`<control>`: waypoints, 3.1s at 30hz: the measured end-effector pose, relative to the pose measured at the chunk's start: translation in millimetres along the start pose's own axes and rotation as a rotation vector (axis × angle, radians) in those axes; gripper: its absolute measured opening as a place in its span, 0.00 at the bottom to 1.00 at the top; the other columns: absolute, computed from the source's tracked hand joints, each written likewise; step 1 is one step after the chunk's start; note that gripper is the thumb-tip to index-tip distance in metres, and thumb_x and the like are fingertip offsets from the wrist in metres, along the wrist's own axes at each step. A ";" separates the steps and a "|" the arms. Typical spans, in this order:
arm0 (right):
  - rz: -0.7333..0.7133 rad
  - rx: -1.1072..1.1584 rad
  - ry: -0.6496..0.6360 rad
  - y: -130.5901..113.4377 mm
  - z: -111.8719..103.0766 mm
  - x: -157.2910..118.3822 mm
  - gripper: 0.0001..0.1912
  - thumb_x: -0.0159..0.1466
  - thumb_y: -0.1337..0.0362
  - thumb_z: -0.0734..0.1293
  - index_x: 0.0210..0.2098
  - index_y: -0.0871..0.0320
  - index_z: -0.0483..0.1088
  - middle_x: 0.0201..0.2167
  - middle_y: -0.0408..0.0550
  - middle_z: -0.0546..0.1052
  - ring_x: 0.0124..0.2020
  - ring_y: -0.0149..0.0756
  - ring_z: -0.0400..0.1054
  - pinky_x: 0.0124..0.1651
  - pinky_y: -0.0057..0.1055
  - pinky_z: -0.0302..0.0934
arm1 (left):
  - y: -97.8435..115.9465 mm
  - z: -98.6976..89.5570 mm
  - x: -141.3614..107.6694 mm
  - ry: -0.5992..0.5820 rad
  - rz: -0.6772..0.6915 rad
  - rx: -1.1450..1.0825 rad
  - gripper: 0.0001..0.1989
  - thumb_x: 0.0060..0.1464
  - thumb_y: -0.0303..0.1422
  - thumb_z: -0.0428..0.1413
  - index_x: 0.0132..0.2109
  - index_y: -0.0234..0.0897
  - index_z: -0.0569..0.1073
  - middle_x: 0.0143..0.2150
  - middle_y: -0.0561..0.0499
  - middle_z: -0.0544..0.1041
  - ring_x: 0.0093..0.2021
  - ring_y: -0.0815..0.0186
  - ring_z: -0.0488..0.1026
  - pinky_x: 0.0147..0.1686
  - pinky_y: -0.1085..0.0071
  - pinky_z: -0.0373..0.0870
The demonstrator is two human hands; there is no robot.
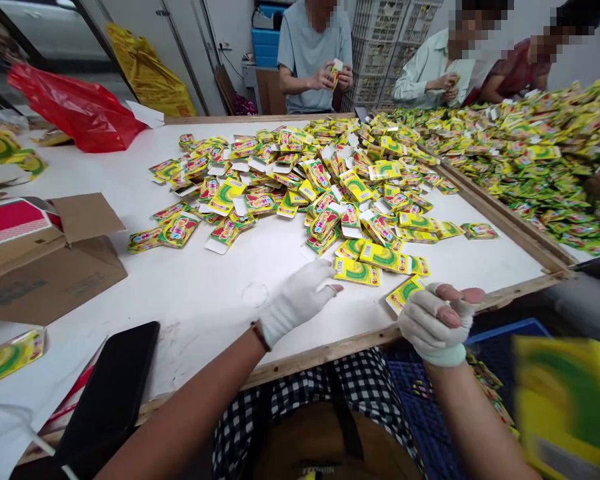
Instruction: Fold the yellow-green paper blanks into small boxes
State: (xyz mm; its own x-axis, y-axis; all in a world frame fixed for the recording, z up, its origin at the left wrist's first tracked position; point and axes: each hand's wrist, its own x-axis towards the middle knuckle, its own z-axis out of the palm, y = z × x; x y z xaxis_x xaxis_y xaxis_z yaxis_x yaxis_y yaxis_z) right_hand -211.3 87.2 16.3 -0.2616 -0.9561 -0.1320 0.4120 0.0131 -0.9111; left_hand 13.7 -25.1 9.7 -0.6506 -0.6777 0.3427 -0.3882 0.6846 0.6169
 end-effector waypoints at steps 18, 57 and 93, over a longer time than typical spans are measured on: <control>-0.170 -0.121 0.108 45.9 29.7 37.0 0.13 0.57 0.57 0.71 0.38 0.56 0.70 0.32 0.43 0.74 0.34 0.31 0.67 0.42 0.32 0.63 | 6.2 28.7 16.6 -0.093 0.025 0.357 0.19 0.56 0.41 0.56 0.50 0.35 0.68 0.50 0.40 0.70 0.52 0.52 0.65 0.51 0.57 0.65; -0.048 -0.510 -0.600 65.7 101.2 15.8 0.10 0.60 0.65 0.64 0.42 0.57 0.69 0.34 0.45 0.76 0.34 0.33 0.70 0.40 0.31 0.66 | 15.0 -28.6 -99.2 0.353 -0.606 -0.623 0.07 0.54 0.32 0.57 0.39 0.34 0.70 0.33 0.53 0.73 0.35 0.71 0.71 0.36 0.76 0.71; -0.392 -0.698 -0.580 59.3 87.5 5.1 0.11 0.62 0.67 0.64 0.44 0.56 0.72 0.40 0.49 0.77 0.42 0.35 0.72 0.48 0.35 0.68 | 12.2 -22.7 -120.3 0.286 -0.273 -0.232 0.17 0.57 0.26 0.55 0.53 0.41 0.71 0.49 0.47 0.77 0.47 0.64 0.76 0.47 0.67 0.75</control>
State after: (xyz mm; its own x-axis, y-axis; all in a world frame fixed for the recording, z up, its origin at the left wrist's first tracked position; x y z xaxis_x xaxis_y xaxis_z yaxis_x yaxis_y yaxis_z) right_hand -111.9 57.5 -4.2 0.2760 -0.9225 0.2699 -0.2680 -0.3435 -0.9001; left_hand 102.0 58.7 -8.0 -0.3262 -0.8941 0.3069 -0.3425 0.4144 0.8432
